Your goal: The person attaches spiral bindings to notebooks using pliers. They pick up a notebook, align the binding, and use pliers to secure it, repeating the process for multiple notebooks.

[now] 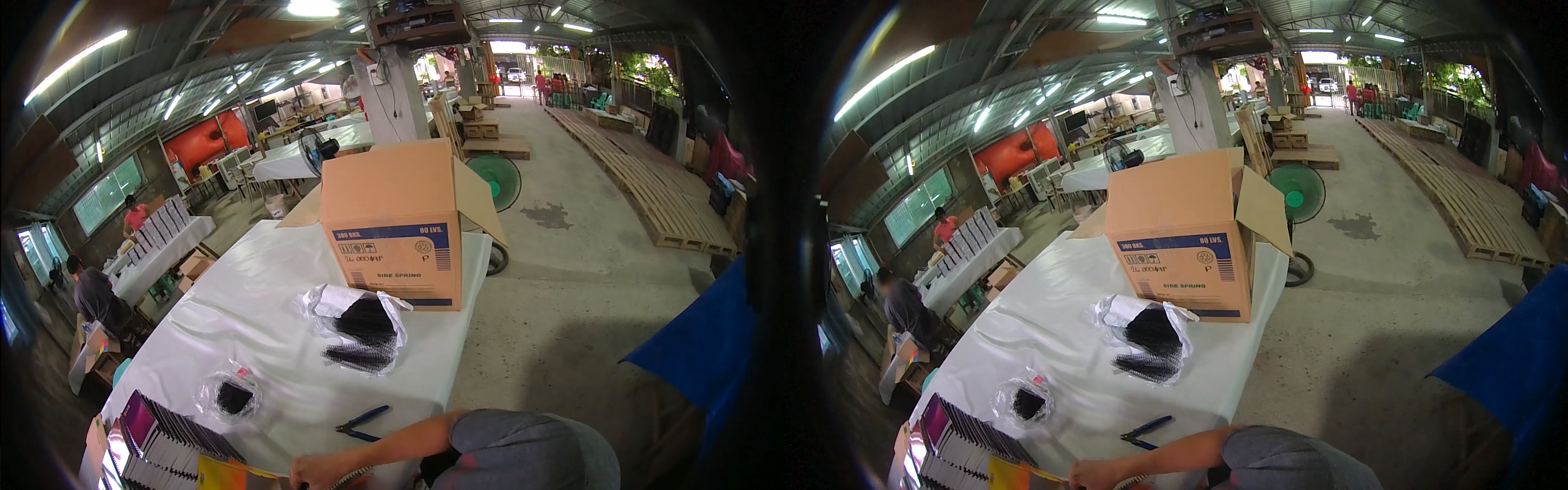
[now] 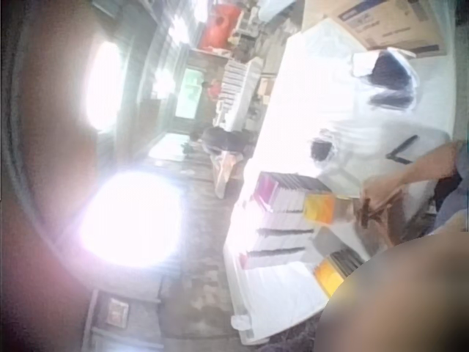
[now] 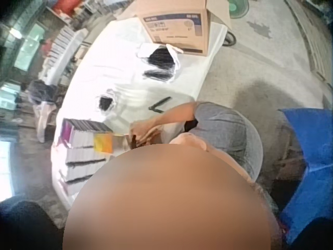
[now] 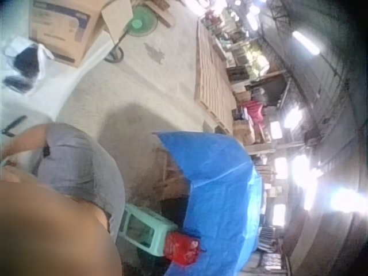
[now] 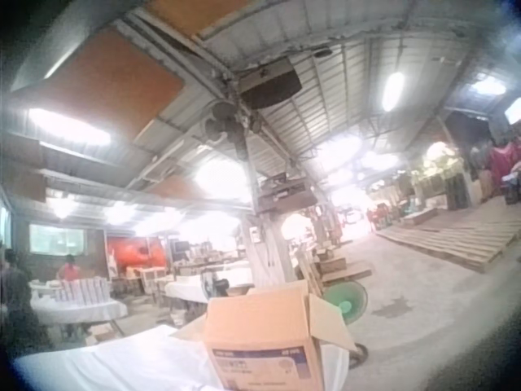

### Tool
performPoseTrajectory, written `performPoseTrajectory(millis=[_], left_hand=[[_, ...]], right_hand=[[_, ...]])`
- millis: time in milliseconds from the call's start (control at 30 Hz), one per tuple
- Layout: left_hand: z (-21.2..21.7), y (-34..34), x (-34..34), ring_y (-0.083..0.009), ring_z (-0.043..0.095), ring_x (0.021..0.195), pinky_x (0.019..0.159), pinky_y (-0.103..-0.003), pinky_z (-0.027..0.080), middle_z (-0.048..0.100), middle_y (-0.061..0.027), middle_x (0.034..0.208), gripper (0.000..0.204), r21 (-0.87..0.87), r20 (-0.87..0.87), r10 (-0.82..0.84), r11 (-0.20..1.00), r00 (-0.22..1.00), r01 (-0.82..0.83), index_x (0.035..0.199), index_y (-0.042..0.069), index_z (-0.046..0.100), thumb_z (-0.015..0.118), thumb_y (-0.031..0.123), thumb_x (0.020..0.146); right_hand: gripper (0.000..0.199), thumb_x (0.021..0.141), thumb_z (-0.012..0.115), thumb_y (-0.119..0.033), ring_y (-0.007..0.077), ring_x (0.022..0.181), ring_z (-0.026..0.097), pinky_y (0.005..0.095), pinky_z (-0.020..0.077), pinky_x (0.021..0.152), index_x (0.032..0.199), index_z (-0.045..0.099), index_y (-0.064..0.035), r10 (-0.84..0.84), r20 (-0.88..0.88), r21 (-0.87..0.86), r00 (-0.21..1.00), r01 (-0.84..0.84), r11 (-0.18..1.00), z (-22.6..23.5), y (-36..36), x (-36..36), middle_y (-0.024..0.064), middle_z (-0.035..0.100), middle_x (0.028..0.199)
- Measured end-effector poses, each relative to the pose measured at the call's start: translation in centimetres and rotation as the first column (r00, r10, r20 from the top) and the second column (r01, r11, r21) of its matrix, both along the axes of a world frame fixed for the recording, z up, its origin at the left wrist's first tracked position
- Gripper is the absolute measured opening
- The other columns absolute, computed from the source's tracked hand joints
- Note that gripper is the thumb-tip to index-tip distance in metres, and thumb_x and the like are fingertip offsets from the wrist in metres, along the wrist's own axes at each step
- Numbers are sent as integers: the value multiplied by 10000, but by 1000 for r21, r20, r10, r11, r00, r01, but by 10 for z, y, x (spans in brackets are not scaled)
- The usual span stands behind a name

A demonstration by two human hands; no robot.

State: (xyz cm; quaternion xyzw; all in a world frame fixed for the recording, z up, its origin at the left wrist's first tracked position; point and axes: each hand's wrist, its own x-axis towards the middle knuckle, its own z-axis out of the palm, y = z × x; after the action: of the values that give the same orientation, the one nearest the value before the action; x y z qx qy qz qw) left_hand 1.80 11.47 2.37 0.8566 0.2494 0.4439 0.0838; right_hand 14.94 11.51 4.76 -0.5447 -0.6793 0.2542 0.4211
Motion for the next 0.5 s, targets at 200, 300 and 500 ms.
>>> performPoseTrajectory(millis=[200, 300, 500], left_hand=[[-1, 0, -3, -334, 408, 1108, 858, -476, 381, 470, -161, 1110, 384, -12, -2, -2, 1000, 1000, 2, 947, 67, 557, 600, 424, 813], [0, 0, -3, -334, 407, 1108, 858, -476, 381, 470, -160, 1108, 382, -11, 1, -9, 1000, 1000, 9, 944, 66, 556, 599, 423, 814], [1, -1, -5, -333, 407, 1110, 858, -475, 382, 470, -159, 1104, 380, -15, 6, -9, 1000, 1000, 9, 938, 63, 554, 595, 421, 816]], right_hand=[[129, 641, 593, -121, 249, 671, 567, 360, 457, 625, 740, 641, -54, -78, 87, 235, 993, 56, 970, 1, -11, 8, 119, 610, 697], [138, 656, 577, -88, 268, 839, 573, 356, 470, 736, 777, 639, -108, -379, 402, 299, 833, 272, 915, -5, -2, 49, 84, 598, 798], [398, 850, 506, -229, 318, 1140, 446, 605, 325, 931, 1241, 457, -174, -467, 703, 27, 537, 636, 771, -20, -44, 123, 117, 456, 1231]])
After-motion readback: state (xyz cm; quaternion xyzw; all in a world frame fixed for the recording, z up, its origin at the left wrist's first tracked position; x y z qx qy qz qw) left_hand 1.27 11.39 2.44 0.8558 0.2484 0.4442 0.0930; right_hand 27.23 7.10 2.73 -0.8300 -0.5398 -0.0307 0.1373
